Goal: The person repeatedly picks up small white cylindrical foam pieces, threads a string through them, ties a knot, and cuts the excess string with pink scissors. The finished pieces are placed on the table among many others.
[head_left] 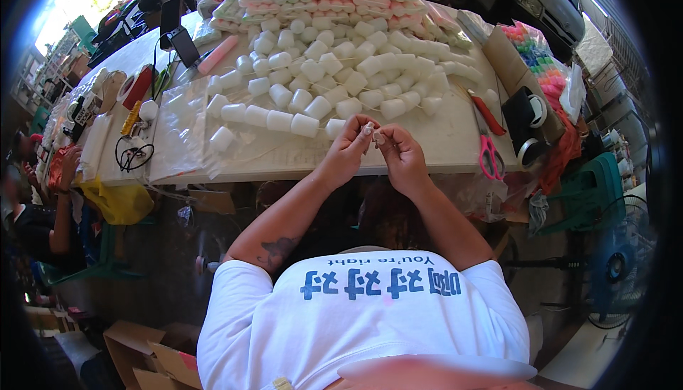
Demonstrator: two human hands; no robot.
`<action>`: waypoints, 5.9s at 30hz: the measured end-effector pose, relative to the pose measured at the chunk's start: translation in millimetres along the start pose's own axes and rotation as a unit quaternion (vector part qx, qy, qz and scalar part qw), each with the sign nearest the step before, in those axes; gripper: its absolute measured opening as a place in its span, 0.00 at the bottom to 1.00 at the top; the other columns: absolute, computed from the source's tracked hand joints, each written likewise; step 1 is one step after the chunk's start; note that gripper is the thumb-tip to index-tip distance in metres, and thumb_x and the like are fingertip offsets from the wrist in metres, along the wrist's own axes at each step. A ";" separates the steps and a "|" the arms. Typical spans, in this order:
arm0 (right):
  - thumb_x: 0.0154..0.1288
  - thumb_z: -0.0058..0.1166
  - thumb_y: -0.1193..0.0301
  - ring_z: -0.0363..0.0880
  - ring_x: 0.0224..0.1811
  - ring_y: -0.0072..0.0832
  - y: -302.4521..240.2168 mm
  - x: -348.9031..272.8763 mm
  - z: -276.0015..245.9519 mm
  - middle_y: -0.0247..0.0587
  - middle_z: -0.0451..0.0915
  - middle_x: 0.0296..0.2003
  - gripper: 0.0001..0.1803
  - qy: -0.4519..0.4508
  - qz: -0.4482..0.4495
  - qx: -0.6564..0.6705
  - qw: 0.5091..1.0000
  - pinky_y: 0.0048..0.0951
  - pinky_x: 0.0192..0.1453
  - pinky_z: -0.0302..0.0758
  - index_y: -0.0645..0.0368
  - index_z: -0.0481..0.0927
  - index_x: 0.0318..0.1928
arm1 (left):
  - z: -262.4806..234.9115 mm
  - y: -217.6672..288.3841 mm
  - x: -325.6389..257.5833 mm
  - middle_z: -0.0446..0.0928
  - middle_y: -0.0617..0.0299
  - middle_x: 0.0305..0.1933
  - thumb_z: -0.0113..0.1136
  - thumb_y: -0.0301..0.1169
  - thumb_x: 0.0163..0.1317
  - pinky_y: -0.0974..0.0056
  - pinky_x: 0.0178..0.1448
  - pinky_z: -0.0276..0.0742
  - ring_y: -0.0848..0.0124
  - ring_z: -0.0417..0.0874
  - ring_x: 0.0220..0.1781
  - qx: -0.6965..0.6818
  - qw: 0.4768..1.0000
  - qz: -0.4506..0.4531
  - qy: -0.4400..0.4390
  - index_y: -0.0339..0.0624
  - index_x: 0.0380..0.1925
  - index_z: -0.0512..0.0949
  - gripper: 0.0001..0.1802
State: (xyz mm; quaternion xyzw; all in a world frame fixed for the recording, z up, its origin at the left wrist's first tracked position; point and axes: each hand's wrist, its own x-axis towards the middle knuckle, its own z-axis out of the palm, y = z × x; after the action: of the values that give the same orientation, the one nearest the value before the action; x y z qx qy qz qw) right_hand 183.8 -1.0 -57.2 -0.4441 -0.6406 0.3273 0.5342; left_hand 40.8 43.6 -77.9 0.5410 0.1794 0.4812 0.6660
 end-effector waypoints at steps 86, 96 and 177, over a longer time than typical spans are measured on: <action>0.61 0.57 0.72 0.79 0.33 0.40 -41.7 7.5 -40.7 0.46 0.78 0.31 0.05 -0.135 -0.120 -0.301 0.937 0.36 0.37 0.76 0.61 0.78 0.34 | -20.8 33.8 -9.6 0.71 0.58 0.28 0.60 0.26 0.61 0.63 0.36 0.69 0.65 0.73 0.30 0.441 0.889 0.122 0.016 0.35 0.27 0.77 0.06; 0.69 0.51 0.71 0.81 0.35 0.27 -17.2 29.5 -22.6 0.46 0.81 0.40 0.06 -0.029 0.132 0.364 0.921 0.28 0.44 0.76 0.60 0.72 0.42 | -40.4 57.5 -9.0 0.73 0.59 0.54 0.58 0.27 0.62 0.63 0.57 0.67 0.65 0.72 0.52 0.388 0.919 0.063 0.035 0.44 0.54 0.74 0.19; 0.63 0.58 0.73 0.69 0.54 0.26 -10.1 9.6 -4.7 0.39 0.70 0.48 0.08 -0.027 0.039 0.093 0.995 0.26 0.57 0.68 0.62 0.82 0.41 | -11.2 33.0 4.8 0.64 0.56 0.40 0.44 0.28 0.71 0.63 0.50 0.66 0.63 0.68 0.44 0.326 0.932 0.152 -0.038 0.37 0.40 0.70 0.07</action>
State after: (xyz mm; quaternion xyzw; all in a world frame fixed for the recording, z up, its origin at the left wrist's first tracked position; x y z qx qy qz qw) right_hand 185.8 3.6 -43.3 -0.4078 -0.6038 0.4179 0.5426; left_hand 19.9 52.2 -51.0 0.7668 0.2169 0.4708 0.3787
